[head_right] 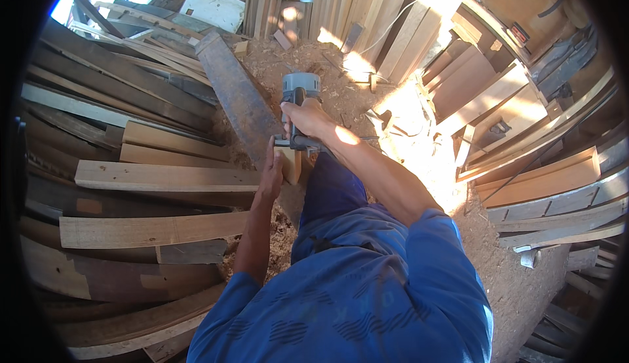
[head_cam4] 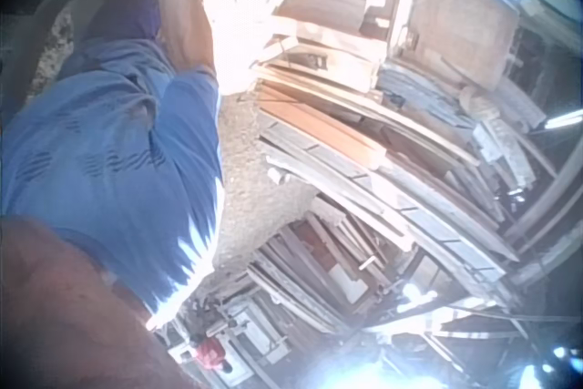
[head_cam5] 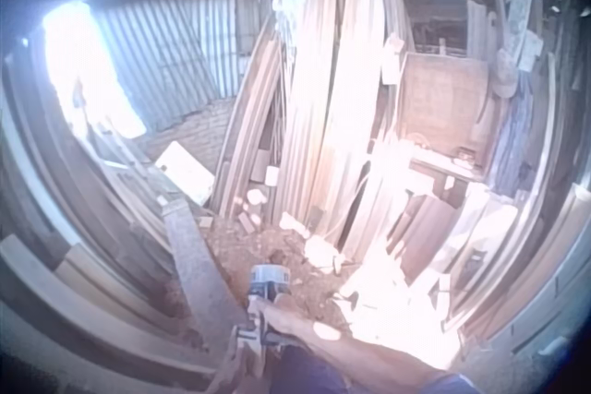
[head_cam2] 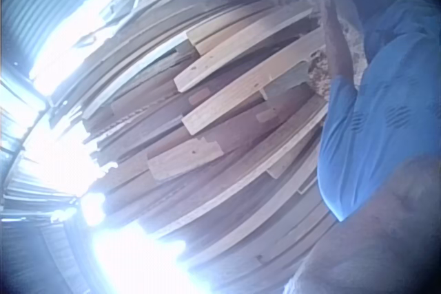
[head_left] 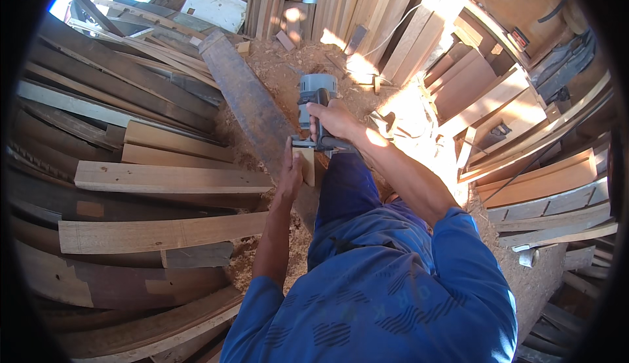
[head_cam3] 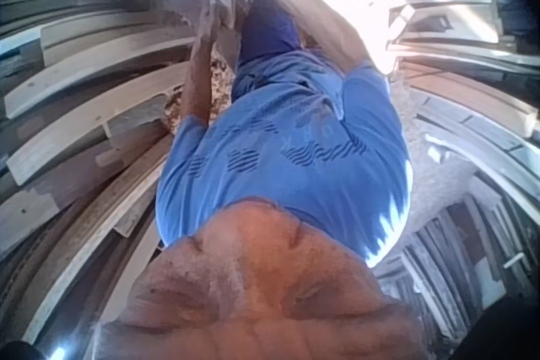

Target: The person uses a router to smooth and profile the edges of a wooden block. They measure the workpiece with a tape measure, adjust the depth of the router, and then guide the tool along the edges of the block held in a vise.

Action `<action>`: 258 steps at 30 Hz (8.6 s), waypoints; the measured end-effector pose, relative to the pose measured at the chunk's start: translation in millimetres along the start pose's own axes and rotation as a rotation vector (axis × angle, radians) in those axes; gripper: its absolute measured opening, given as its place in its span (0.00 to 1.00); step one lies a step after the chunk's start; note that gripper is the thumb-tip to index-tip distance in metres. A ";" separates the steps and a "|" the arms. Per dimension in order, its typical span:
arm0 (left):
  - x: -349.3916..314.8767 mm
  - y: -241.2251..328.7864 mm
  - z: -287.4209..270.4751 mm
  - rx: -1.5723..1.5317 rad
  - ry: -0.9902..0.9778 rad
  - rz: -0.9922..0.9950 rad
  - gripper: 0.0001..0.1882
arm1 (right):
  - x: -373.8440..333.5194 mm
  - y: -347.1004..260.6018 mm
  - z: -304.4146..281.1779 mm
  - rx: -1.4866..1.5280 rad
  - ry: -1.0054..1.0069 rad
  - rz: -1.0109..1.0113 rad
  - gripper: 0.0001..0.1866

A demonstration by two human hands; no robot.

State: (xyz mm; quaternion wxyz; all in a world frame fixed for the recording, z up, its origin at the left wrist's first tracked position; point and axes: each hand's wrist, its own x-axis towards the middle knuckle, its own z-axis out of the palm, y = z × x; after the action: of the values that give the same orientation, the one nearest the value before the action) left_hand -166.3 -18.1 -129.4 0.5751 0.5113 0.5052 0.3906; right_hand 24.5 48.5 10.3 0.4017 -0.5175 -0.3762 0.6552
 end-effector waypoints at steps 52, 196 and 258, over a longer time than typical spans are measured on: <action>-7.6 3.9 1.5 0.036 -0.024 0.009 0.33 | -5.5 6.7 1.3 -0.064 0.013 -0.036 0.17; -25.8 12.4 22.2 0.012 0.052 -0.181 0.37 | -39.7 -11.6 16.6 -0.208 0.044 -0.051 0.13; -25.6 14.0 15.1 0.031 0.048 -0.178 0.38 | -36.0 -7.5 15.8 -0.213 0.054 -0.045 0.12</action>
State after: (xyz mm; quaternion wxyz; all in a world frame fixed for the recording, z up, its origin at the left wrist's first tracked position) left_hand -155.3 -43.3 -111.5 0.5874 0.4636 0.5683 0.3421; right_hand 15.2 17.3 33.6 0.3690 -0.5660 -0.4443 0.5883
